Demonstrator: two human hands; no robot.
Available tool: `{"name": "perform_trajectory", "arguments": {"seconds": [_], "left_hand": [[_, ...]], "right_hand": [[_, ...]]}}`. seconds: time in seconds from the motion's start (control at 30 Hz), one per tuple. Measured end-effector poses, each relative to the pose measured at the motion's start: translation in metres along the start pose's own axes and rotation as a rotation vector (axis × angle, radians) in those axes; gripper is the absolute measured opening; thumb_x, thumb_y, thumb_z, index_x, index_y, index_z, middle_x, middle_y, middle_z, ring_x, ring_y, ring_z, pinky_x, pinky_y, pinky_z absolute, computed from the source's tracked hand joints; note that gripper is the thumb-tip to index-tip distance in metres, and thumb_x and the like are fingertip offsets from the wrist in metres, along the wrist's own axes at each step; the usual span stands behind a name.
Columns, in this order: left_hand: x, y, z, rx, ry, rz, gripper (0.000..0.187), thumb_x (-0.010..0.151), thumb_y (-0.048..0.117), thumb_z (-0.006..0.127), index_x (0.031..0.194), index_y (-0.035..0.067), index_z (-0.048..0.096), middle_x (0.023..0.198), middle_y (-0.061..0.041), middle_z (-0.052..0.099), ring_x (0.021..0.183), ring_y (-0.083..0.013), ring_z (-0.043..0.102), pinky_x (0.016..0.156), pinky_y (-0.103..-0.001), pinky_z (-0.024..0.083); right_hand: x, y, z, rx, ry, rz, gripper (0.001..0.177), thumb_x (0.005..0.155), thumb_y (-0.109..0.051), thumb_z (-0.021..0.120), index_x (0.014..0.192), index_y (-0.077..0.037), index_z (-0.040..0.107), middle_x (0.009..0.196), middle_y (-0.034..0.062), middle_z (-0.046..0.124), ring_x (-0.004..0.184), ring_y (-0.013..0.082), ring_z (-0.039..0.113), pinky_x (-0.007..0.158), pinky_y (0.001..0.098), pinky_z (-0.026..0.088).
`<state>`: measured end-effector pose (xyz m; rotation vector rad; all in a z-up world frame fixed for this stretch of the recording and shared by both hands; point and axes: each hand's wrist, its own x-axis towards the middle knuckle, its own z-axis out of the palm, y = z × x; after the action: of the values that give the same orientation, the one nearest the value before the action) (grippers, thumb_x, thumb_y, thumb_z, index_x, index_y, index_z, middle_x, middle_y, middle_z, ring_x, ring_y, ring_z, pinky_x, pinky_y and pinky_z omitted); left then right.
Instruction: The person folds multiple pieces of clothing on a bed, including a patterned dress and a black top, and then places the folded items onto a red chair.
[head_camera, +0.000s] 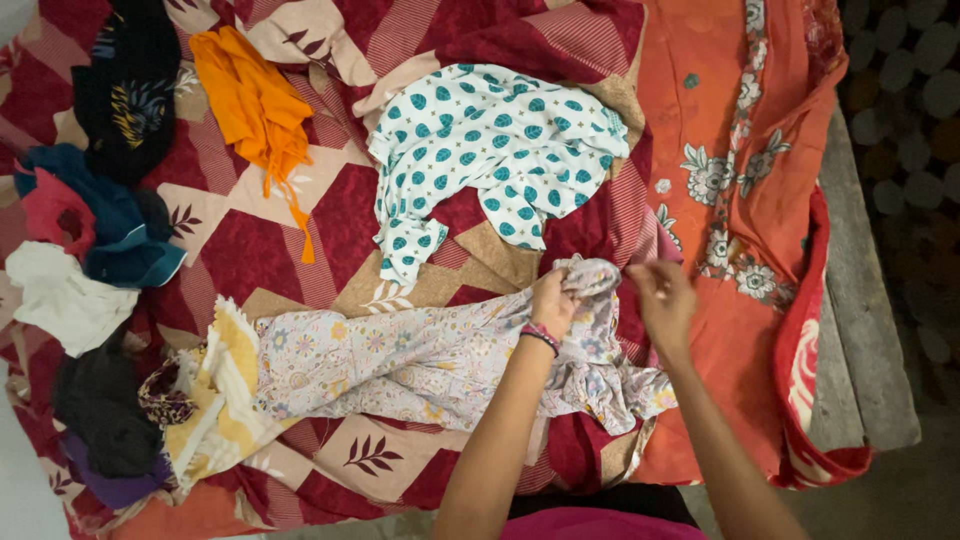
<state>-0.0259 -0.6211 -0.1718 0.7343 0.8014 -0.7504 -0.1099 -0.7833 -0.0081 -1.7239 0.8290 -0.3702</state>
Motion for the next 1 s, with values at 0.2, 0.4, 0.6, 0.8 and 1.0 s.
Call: {"name": "perform_trajectory", "arguments": {"seconds": [0.2, 0.4, 0.6, 0.8, 1.0], "left_hand": [[-0.073, 0.016, 0.003, -0.127, -0.176, -0.123, 0.028, 0.098, 0.023, 0.056, 0.110, 0.004, 0.072, 0.109, -0.011, 0.077, 0.101, -0.0265, 0.072, 0.089, -0.045, 0.057], [-0.129, 0.014, 0.007, -0.024, -0.067, -0.133, 0.022, 0.091, 0.016, 0.066, 0.111, 0.008, 0.071, 0.105, -0.007, 0.076, 0.098, -0.0229, 0.072, 0.088, -0.038, 0.059], [-0.126, -0.004, -0.026, 0.355, -0.066, 0.154, 0.025, 0.088, 0.008, 0.073, 0.112, 0.001, 0.070, 0.103, -0.009, 0.074, 0.089, -0.0187, 0.070, 0.078, -0.034, 0.056], [-0.141, -0.015, -0.009, 0.335, 0.106, -0.049, 0.036, 0.093, 0.027, 0.074, 0.114, -0.002, 0.067, 0.105, -0.009, 0.075, 0.094, -0.0171, 0.072, 0.084, -0.032, 0.057], [-0.135, -0.037, -0.024, 0.435, 0.087, -0.076, 0.039, 0.085, 0.014, 0.065, 0.122, 0.004, 0.062, 0.106, -0.008, 0.072, 0.093, -0.0216, 0.072, 0.077, -0.044, 0.062]], "right_hand": [[-0.012, 0.079, 0.017, 0.207, -0.321, 0.869, 0.074, 0.107, -0.058, 0.036, 0.093, 0.006, 0.070, 0.082, 0.0183, 0.073, 0.070, 0.0260, 0.070, 0.065, 0.0381, 0.059], [0.007, 0.123, 0.061, 0.512, -0.360, 0.896, 0.027, 0.093, -0.021, 0.070, 0.110, 0.000, 0.073, 0.099, 0.0087, 0.074, 0.085, 0.0205, 0.068, 0.074, 0.0381, 0.056], [0.014, 0.137, 0.035, 0.790, 0.129, 0.915, 0.017, 0.084, 0.000, 0.077, 0.096, -0.002, 0.065, 0.093, 0.0099, 0.073, 0.084, 0.0259, 0.072, 0.074, 0.0427, 0.063], [0.003, 0.136, 0.015, 0.634, -0.113, 0.990, 0.029, 0.077, 0.006, 0.079, 0.096, -0.008, 0.062, 0.092, 0.0087, 0.074, 0.081, 0.0223, 0.073, 0.076, 0.0369, 0.063], [0.001, 0.147, -0.004, 0.651, 0.073, 0.660, 0.026, 0.086, 0.002, 0.084, 0.099, -0.001, 0.061, 0.091, 0.0104, 0.070, 0.079, 0.0220, 0.066, 0.072, 0.0353, 0.054]]}}
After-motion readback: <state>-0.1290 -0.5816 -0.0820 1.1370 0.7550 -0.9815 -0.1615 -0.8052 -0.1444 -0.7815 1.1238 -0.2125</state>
